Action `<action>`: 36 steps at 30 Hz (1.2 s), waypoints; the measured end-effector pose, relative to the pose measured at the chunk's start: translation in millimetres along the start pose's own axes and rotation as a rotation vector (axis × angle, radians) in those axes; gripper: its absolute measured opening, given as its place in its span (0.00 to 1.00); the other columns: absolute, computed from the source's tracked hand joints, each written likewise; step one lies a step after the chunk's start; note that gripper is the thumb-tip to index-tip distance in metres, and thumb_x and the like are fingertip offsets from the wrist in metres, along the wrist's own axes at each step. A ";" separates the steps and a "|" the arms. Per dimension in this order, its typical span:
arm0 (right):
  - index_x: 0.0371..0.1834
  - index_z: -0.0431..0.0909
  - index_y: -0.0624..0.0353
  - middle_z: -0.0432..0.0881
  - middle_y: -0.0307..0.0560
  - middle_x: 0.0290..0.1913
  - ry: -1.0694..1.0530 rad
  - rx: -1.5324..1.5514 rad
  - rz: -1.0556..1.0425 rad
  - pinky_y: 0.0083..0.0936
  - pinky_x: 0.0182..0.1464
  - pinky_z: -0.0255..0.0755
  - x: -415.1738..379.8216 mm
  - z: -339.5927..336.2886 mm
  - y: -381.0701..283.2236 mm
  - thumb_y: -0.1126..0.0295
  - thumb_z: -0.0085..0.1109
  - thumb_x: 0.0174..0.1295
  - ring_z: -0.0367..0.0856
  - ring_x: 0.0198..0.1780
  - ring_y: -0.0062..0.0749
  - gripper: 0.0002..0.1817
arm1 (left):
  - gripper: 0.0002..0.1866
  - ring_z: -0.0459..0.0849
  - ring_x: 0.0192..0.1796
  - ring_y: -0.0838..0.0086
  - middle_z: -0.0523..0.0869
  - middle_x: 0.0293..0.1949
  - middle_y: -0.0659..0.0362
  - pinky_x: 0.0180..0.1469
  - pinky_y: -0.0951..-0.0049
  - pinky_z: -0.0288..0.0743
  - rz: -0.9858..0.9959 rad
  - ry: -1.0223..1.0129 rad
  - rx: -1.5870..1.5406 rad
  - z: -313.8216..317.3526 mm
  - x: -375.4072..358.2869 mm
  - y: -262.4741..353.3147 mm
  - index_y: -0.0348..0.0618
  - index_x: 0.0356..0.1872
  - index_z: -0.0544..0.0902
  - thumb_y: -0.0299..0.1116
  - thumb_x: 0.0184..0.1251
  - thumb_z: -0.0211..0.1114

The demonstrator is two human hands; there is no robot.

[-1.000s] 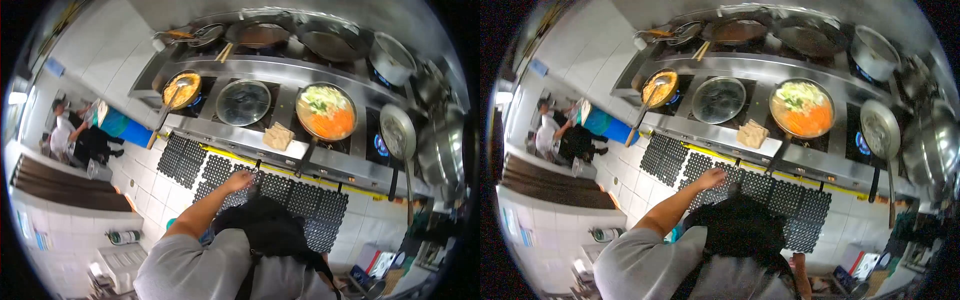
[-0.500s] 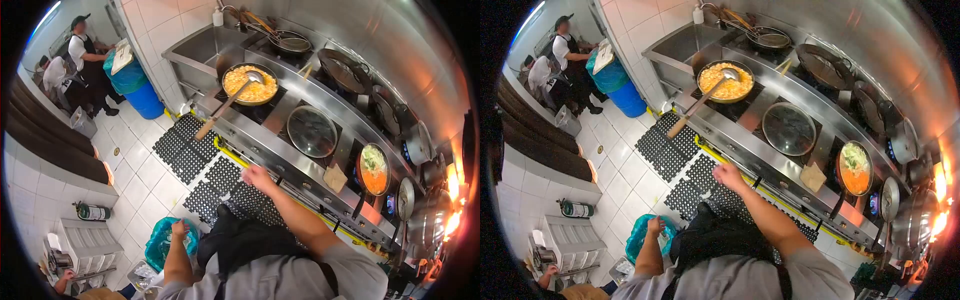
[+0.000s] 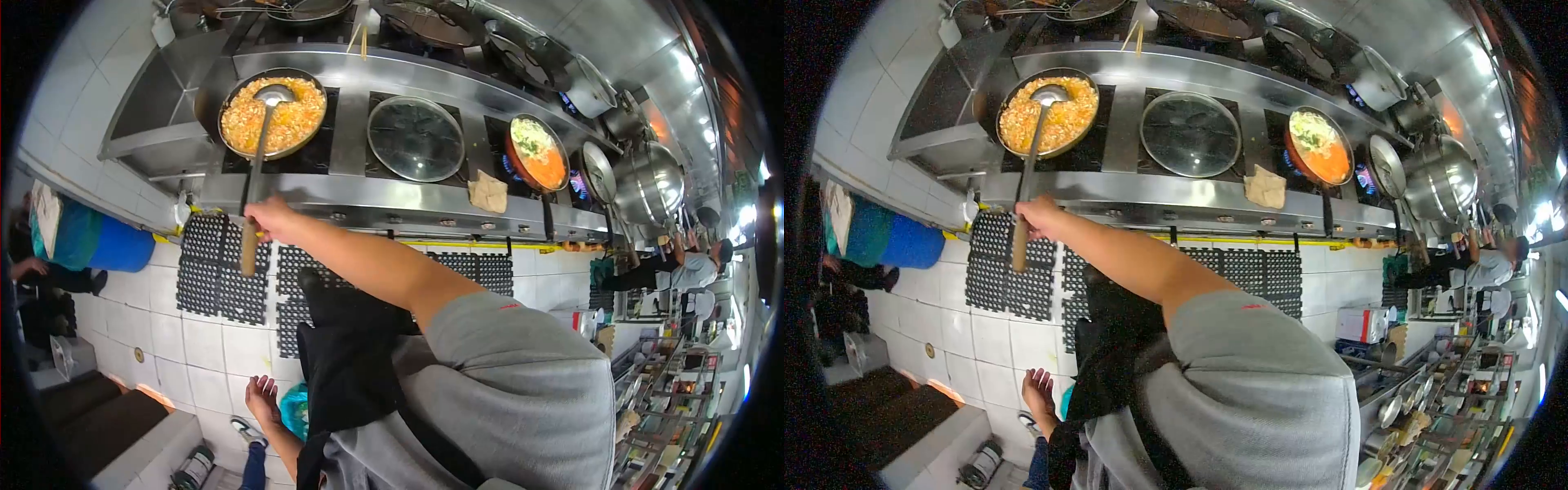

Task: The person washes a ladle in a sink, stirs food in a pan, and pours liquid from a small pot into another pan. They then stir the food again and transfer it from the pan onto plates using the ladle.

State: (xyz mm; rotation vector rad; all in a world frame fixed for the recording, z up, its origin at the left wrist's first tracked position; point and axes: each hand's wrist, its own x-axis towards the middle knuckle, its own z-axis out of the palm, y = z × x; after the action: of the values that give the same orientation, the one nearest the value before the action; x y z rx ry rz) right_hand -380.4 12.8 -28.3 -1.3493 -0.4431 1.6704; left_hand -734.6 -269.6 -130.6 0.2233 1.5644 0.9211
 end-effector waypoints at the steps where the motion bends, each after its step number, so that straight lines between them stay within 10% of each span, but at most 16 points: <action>1: 0.34 0.75 0.62 0.79 0.48 0.31 -0.031 0.186 0.047 0.40 0.32 0.80 3.1 -0.6 5.7 0.67 0.61 0.58 0.81 0.31 0.37 0.10 | 0.23 0.82 0.47 0.64 0.83 0.48 0.53 0.49 0.64 0.75 0.002 -0.010 0.033 1.5 15.6 19.0 0.39 0.59 0.73 0.45 0.74 0.60; 3: 0.42 0.73 0.62 0.74 0.46 0.30 0.067 0.449 0.115 0.39 0.30 0.76 -15.2 0.0 -4.6 0.68 0.62 0.59 0.78 0.31 0.35 0.13 | 0.22 0.83 0.47 0.63 0.84 0.48 0.52 0.47 0.65 0.76 0.046 -0.031 0.106 6.4 49.6 59.3 0.39 0.58 0.74 0.46 0.74 0.61; 7: 0.40 0.69 0.58 0.69 0.34 0.20 0.225 -0.108 -0.163 0.24 0.15 0.62 -21.6 -27.0 -4.8 0.69 0.62 0.63 0.66 0.15 0.20 0.11 | 0.19 0.86 0.43 0.64 0.85 0.44 0.52 0.43 0.67 0.79 0.087 -0.083 0.197 34.4 98.9 143.4 0.40 0.55 0.76 0.42 0.73 0.62; 14: 0.34 0.71 0.58 0.71 0.40 0.18 0.163 0.109 -0.119 0.27 0.15 0.67 -81.0 -9.8 -49.5 0.73 0.58 0.64 0.72 0.15 0.28 0.05 | 0.12 0.87 0.38 0.67 0.86 0.40 0.54 0.39 0.70 0.79 0.118 -0.205 0.328 69.1 158.0 254.4 0.41 0.49 0.78 0.39 0.75 0.60; 16: 0.33 0.71 0.58 0.70 0.39 0.16 0.540 -0.144 -0.076 0.28 0.13 0.65 -55.4 -19.8 -28.6 0.69 0.58 0.67 0.69 0.12 0.27 0.08 | 0.10 0.87 0.37 0.69 0.87 0.37 0.55 0.37 0.72 0.79 0.105 -0.283 0.351 83.7 183.1 278.0 0.43 0.46 0.79 0.38 0.74 0.61; 20: 0.31 0.71 0.56 0.66 0.36 0.14 0.529 -0.123 -0.135 0.28 0.11 0.61 -69.2 26.2 -45.2 0.66 0.58 0.70 0.64 0.10 0.25 0.11 | 0.10 0.87 0.38 0.75 0.89 0.37 0.57 0.39 0.75 0.80 0.118 -0.478 0.494 118.1 237.6 335.5 0.42 0.46 0.80 0.38 0.75 0.61; 27: 0.39 0.71 0.50 0.65 0.33 0.16 0.038 0.499 -0.390 0.28 0.10 0.61 7.0 179.7 -50.5 0.66 0.55 0.73 0.63 0.11 0.23 0.05 | 0.17 0.86 0.45 0.70 0.88 0.47 0.54 0.53 0.70 0.79 0.239 -1.383 0.913 180.7 252.5 479.6 0.33 0.53 0.81 0.39 0.79 0.55; 29: 0.46 0.74 0.53 0.78 0.41 0.28 0.015 0.253 -0.436 0.36 0.32 0.80 59.0 240.4 -78.1 0.64 0.51 0.76 0.81 0.30 0.33 0.06 | 0.19 0.85 0.49 0.71 0.87 0.47 0.52 0.52 0.71 0.80 0.172 -1.612 0.738 196.6 234.6 508.3 0.36 0.55 0.79 0.42 0.80 0.55; 30: 0.49 0.76 0.60 0.83 0.48 0.37 0.014 -0.397 -0.706 0.36 0.48 0.78 88.3 264.1 -100.8 0.59 0.49 0.77 0.84 0.42 0.36 0.14 | 0.19 0.85 0.49 0.71 0.87 0.47 0.52 0.52 0.71 0.80 0.175 -1.612 0.753 205.6 231.8 527.9 0.36 0.55 0.79 0.42 0.80 0.55; 33: 0.36 0.81 0.63 0.85 0.48 0.36 0.258 -0.763 -0.516 0.31 0.42 0.74 129.5 304.7 -154.8 0.48 0.52 0.74 0.81 0.37 0.28 0.25 | 0.19 0.85 0.34 0.69 0.85 0.37 0.51 0.37 0.68 0.82 -0.301 -1.324 0.338 217.5 245.7 581.6 0.38 0.53 0.74 0.46 0.78 0.58; 36: 0.29 0.80 0.64 0.86 0.44 0.28 0.499 -0.689 -0.548 0.22 0.32 0.74 177.1 304.4 -183.3 0.58 0.63 0.69 0.81 0.29 0.21 0.19 | 0.12 0.69 0.14 0.77 0.72 0.16 0.62 0.14 0.72 0.65 0.080 -1.110 0.646 216.1 286.8 624.3 0.41 0.35 0.71 0.36 0.74 0.63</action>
State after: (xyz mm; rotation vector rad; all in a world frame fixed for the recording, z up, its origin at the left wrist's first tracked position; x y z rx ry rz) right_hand -575.9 330.4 108.0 -1.8488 -1.0317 0.7030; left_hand -829.2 412.8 79.2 1.0592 0.7375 0.1893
